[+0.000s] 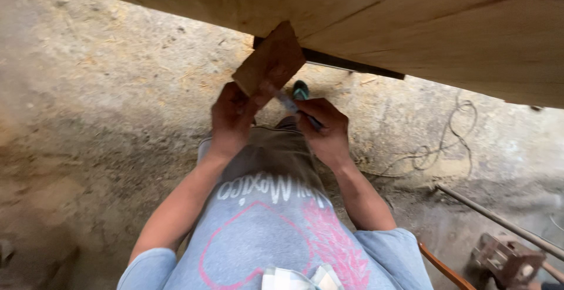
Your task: The person uses a putty knife to scoop a pinkish filler from a small wooden block and applies it into cracks and gaps on the underside of a large wooden board. The person repeatedly scoops and spreads the filler along the seams of the board.
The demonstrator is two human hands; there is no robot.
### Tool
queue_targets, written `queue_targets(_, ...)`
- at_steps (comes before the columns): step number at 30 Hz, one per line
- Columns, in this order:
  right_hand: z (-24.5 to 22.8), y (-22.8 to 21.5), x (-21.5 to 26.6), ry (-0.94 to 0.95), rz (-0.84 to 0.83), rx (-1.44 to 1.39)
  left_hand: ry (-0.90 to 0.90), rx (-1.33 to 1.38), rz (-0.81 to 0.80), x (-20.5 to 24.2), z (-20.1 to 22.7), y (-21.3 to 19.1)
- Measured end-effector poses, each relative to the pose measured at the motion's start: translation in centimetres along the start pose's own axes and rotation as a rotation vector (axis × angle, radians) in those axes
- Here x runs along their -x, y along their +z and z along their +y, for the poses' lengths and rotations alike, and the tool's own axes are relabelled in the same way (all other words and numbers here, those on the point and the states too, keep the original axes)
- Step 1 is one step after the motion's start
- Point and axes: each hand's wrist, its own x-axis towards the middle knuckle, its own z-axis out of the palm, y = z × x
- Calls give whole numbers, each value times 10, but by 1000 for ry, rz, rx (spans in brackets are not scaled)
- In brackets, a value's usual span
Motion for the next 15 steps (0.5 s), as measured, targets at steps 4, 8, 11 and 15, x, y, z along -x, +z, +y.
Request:
queue_targets(4,19,-24,-12,-1,207,131,96,115,8,-9,-7,-9)
queue_targets(8,56,-55,-44,-287,511,338,53,8,21,-5,-10,-17)
queue_targets(11,84,-59,-66,-322,593,340,-75,56,24,0,-10,-15)
queue_targets(15,102,-48,-84,-340,674,342,-25,104,-3,5,-11,-12)
